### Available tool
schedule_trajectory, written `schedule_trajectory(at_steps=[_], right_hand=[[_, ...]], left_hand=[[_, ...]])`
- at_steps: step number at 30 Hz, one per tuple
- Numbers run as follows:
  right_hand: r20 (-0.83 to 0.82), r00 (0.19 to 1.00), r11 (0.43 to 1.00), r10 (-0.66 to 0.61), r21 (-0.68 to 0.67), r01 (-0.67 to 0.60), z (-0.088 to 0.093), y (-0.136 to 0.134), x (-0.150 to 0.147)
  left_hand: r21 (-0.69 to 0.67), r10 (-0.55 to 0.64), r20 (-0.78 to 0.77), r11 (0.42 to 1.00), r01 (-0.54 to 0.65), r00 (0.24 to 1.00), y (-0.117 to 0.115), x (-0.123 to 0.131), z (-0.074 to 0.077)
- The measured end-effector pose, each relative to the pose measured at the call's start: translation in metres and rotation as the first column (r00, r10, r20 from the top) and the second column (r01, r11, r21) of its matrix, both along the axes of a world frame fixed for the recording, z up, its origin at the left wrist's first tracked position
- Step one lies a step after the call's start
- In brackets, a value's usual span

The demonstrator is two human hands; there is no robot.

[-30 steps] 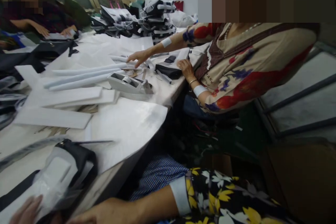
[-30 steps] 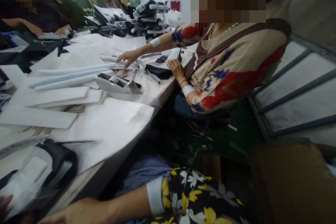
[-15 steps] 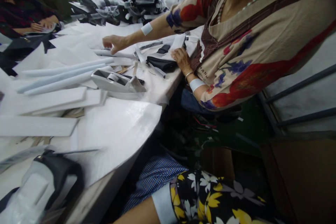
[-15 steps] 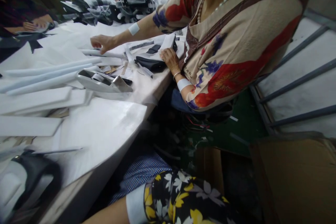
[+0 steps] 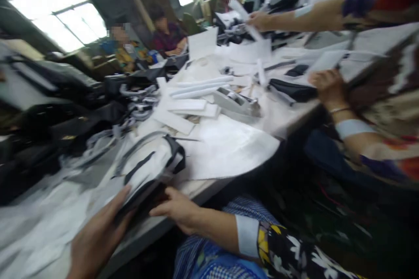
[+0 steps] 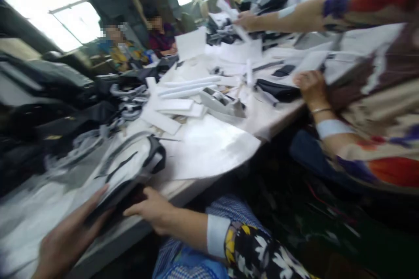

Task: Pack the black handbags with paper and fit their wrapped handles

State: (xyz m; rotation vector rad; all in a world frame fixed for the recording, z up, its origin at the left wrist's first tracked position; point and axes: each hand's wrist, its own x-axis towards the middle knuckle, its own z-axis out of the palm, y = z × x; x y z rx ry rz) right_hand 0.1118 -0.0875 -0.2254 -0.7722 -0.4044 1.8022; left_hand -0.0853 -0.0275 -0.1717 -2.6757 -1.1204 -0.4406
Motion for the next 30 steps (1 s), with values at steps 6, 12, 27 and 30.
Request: schedule_trajectory(at_steps=[6,12,27,30], right_hand=[[0.001,0.999,0.992,-0.043,0.12,0.042,0.02,0.009,-0.009],[0.022,0.993,0.992,-0.119,0.045,0.118,0.01,0.013,-0.021],[0.175,0.985,0.972,-0.004,0.231,-0.037,0.035,0.026,-0.014],[0.519,0.855,0.878,0.018,0.401,-0.262,0.047,0.038,0.02]], left_hand=[[-0.035,0.115,-0.092,0.992,-0.119,0.989,0.002,-0.004,-0.004],[0.057,0.125,-0.184,0.992,-0.116,0.975,-0.009,-0.003,0.0],[0.294,0.157,0.076,0.94,-0.173,0.985,-0.005,-0.024,-0.028],[0.35,0.259,0.158,0.887,-0.299,0.953,-0.002,-0.023,-0.017]])
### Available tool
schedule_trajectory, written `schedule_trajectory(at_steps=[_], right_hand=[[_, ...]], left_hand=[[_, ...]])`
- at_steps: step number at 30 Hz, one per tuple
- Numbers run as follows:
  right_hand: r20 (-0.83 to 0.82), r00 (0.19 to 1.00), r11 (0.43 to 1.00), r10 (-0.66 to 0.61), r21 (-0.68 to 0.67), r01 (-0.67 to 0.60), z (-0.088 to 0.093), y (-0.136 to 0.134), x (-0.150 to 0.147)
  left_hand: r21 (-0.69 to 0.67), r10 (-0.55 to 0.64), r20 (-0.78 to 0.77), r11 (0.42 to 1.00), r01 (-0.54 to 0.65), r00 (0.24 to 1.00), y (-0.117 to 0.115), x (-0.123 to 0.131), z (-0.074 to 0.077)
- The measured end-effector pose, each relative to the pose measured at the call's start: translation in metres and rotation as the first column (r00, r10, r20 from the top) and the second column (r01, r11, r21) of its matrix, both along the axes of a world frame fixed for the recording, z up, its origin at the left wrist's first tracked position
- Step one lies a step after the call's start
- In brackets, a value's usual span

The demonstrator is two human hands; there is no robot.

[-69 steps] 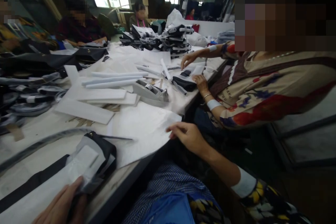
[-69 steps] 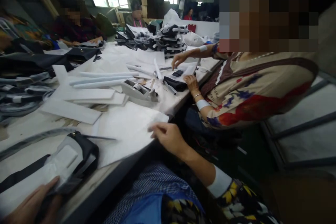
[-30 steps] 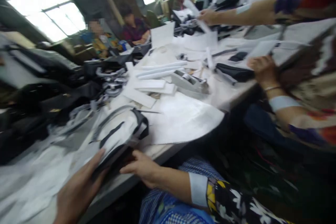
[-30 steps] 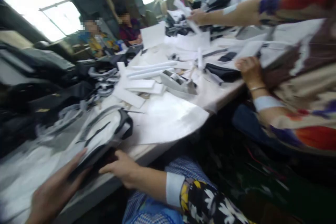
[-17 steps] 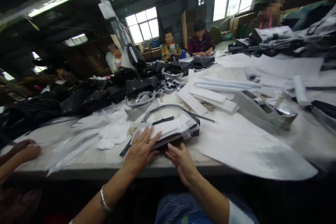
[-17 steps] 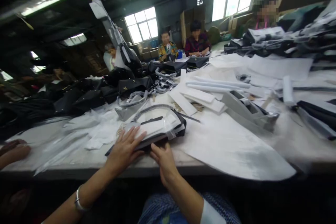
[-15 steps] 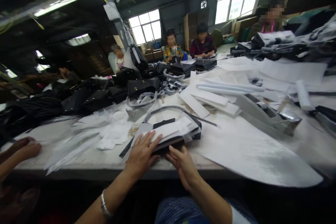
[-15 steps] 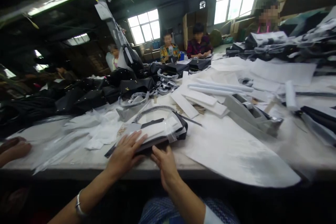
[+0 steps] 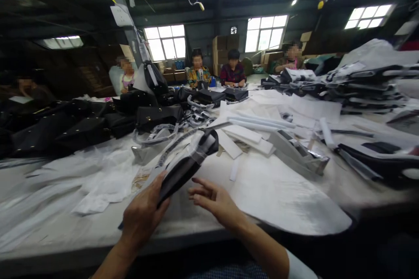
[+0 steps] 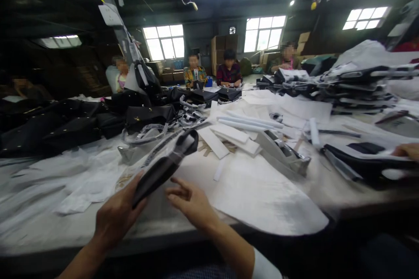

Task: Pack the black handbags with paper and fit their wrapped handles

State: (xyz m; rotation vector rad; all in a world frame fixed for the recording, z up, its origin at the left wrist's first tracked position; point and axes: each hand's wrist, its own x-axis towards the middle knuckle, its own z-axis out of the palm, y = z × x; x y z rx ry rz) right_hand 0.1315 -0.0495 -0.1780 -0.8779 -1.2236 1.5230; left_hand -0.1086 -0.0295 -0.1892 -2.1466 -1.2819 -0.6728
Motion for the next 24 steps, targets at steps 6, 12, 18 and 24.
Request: schedule_trajectory(at_steps=[6,12,18,24], right_hand=[[0.794,0.446,0.877,-0.413,0.479,-0.041,0.002,0.019,0.117],[0.913,0.169,0.899,-0.37,0.398,-0.183,-0.014,0.024,0.156],[0.929,0.025,0.915,-0.369,0.368,-0.166,-0.017,0.037,0.128],[0.915,0.051,0.902,-0.401,0.404,-0.153,-0.012,0.053,0.126]], left_hand=[[0.04,0.189,0.093,0.98,-0.194,0.977,0.002,0.012,0.003],[0.033,0.118,0.122,0.992,-0.122,0.986,0.0,0.021,-0.011],[-0.068,0.063,0.115,0.996,-0.055,0.991,-0.002,0.023,-0.019],[-0.081,0.019,0.128,0.997,-0.008,0.992,-0.005,0.024,-0.023]])
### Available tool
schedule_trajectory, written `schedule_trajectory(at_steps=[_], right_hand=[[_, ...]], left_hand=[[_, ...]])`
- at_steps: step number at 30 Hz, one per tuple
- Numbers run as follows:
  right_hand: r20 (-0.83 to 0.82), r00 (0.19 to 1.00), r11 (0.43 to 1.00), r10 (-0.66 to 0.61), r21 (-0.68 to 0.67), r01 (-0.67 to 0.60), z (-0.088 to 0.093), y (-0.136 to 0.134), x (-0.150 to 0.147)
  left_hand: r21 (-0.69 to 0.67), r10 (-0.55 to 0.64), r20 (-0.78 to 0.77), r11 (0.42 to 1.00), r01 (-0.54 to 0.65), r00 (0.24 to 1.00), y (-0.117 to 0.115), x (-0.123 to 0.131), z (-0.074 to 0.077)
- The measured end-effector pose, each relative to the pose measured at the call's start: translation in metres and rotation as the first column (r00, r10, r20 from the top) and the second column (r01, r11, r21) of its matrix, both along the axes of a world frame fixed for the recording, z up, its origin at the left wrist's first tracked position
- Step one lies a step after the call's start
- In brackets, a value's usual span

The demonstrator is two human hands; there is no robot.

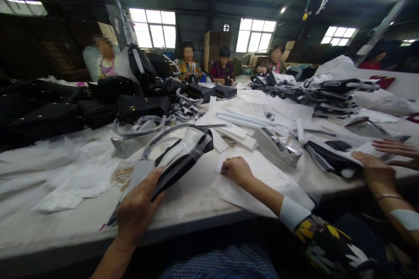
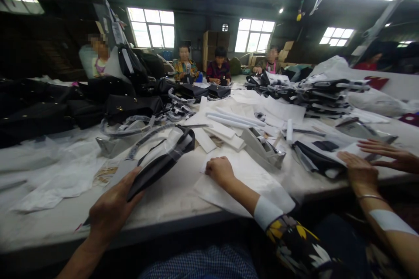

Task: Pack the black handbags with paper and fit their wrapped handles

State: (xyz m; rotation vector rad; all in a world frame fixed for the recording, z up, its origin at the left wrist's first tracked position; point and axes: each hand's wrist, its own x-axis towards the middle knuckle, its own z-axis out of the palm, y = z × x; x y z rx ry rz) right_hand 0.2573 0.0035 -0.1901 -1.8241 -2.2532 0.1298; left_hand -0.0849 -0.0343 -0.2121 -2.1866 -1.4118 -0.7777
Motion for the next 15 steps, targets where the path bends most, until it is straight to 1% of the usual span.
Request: schedule_trajectory(at_steps=[2,5,7,8,9,10,11,12,13,14,15], right_hand=[[-0.021,1.0,0.999,0.019,0.039,-0.019,0.004,-0.004,-0.013],[-0.067,0.993,0.993,0.097,0.074,-0.092,0.007,-0.025,-0.047],[-0.093,0.977,0.98,0.194,0.053,-0.19,0.007,-0.044,-0.071],[-0.121,0.953,0.961,0.276,0.017,-0.276,0.007,-0.055,-0.08],[-0.173,0.91,0.921,0.377,-0.032,-0.388,0.007,-0.064,-0.087],[-0.249,0.846,0.861,0.472,-0.077,-0.503,0.007,-0.073,-0.092],[-0.339,0.774,0.798,0.535,-0.1,-0.595,0.007,-0.08,-0.093],[-0.425,0.719,0.763,0.55,-0.095,-0.639,0.007,-0.085,-0.093],[-0.488,0.704,0.78,0.516,-0.071,-0.622,0.006,-0.088,-0.092],[-0.518,0.733,0.843,0.441,-0.042,-0.537,0.004,-0.089,-0.09],[-0.523,0.781,0.912,0.34,-0.02,-0.41,0.001,-0.088,-0.089]], left_hand=[[0.011,-0.002,0.005,1.0,0.002,1.0,0.0,0.001,-0.001],[0.02,0.034,0.014,0.999,-0.034,0.999,0.001,0.002,-0.001],[0.026,0.042,0.016,0.999,-0.043,0.999,0.002,0.001,0.0],[0.033,0.039,0.017,0.999,-0.039,0.999,0.002,0.0,0.0],[0.037,0.033,0.016,0.999,-0.033,0.999,0.003,0.0,0.001],[0.038,0.029,0.015,0.999,-0.029,0.999,0.003,-0.001,0.001],[0.035,0.026,0.016,0.999,-0.027,1.0,0.003,-0.001,0.001],[0.032,0.023,0.018,0.999,-0.024,1.0,0.004,-0.002,0.001],[0.024,0.018,0.019,1.0,-0.018,1.0,0.004,-0.002,0.001],[0.016,0.007,0.019,1.0,-0.007,1.0,0.004,-0.002,0.0],[0.009,-0.005,0.021,1.0,0.005,1.0,0.004,-0.002,0.0]])
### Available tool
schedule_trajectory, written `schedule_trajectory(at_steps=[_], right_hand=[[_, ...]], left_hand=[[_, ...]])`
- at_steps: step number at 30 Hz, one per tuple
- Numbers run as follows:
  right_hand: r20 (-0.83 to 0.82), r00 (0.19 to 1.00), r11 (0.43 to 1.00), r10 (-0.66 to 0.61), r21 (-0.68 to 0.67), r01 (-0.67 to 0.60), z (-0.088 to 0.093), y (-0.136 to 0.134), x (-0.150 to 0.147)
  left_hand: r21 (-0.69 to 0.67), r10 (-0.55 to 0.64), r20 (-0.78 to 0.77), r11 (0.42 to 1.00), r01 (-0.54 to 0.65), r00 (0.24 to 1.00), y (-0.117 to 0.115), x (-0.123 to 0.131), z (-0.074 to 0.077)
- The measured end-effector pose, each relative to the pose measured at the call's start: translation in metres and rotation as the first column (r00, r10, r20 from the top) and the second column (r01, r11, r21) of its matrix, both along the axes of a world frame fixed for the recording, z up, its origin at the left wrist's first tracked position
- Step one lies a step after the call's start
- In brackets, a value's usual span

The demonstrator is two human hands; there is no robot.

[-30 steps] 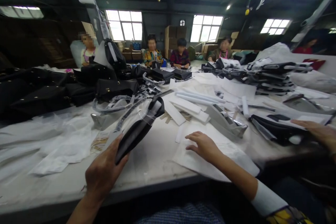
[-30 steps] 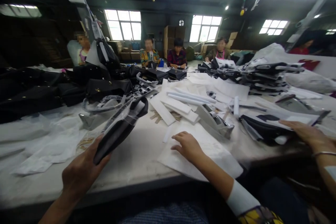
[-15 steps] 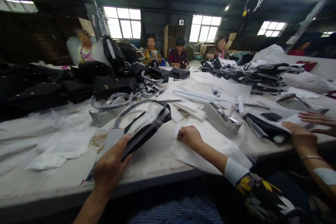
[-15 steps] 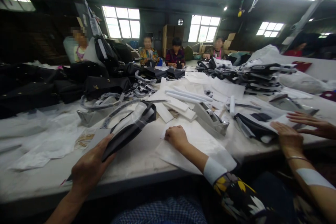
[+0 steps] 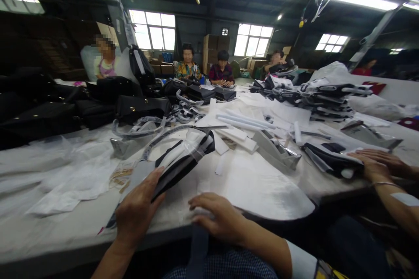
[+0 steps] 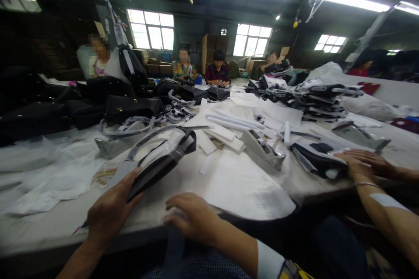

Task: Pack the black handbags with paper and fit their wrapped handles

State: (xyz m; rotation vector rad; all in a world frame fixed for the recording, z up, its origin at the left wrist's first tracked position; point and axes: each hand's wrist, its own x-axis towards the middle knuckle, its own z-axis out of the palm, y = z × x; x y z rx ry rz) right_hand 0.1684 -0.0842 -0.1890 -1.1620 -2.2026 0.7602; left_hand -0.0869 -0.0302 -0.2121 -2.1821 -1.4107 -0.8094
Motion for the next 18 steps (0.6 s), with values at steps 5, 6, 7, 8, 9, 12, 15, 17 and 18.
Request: schedule_trajectory(at_steps=[5,6,7,8,9,12,15,17,18], right_hand=[[0.208,0.954,0.975,-0.217,0.008,0.22,-0.03,0.016,-0.003],[0.243,0.957,0.987,-0.158,0.006,0.161,-0.036,0.02,-0.006],[0.266,0.958,0.995,-0.102,0.014,0.102,-0.039,0.025,-0.009],[0.282,0.958,0.998,-0.057,0.034,0.049,-0.042,0.032,-0.012],[0.292,0.956,0.998,-0.021,0.065,0.002,-0.043,0.041,-0.016],[0.302,0.95,0.968,0.081,0.205,-0.147,-0.042,0.078,-0.029],[0.274,0.957,0.914,0.096,0.357,-0.194,-0.041,0.112,-0.044],[0.246,0.968,0.905,0.037,0.403,-0.137,-0.042,0.118,-0.051],[0.233,0.973,0.907,-0.001,0.41,-0.097,-0.044,0.114,-0.052]], left_hand=[[-0.019,-0.042,0.023,0.999,0.042,0.999,0.001,0.001,-0.001],[-0.021,-0.046,0.027,0.999,0.046,0.999,0.002,0.001,0.0],[-0.023,-0.05,0.03,0.998,0.051,0.998,0.002,0.001,0.0],[-0.024,-0.049,0.032,0.998,0.05,0.998,0.003,0.002,0.001],[-0.022,-0.043,0.034,0.999,0.044,0.999,0.004,0.003,0.001],[-0.003,-0.022,0.038,1.0,0.022,0.999,0.007,0.008,0.001],[0.03,-0.029,0.046,0.999,0.028,0.999,0.01,0.016,0.0],[0.043,-0.045,0.033,0.998,0.044,0.998,0.011,0.021,0.001],[0.044,-0.054,0.021,0.998,0.053,0.998,0.011,0.023,0.002]])
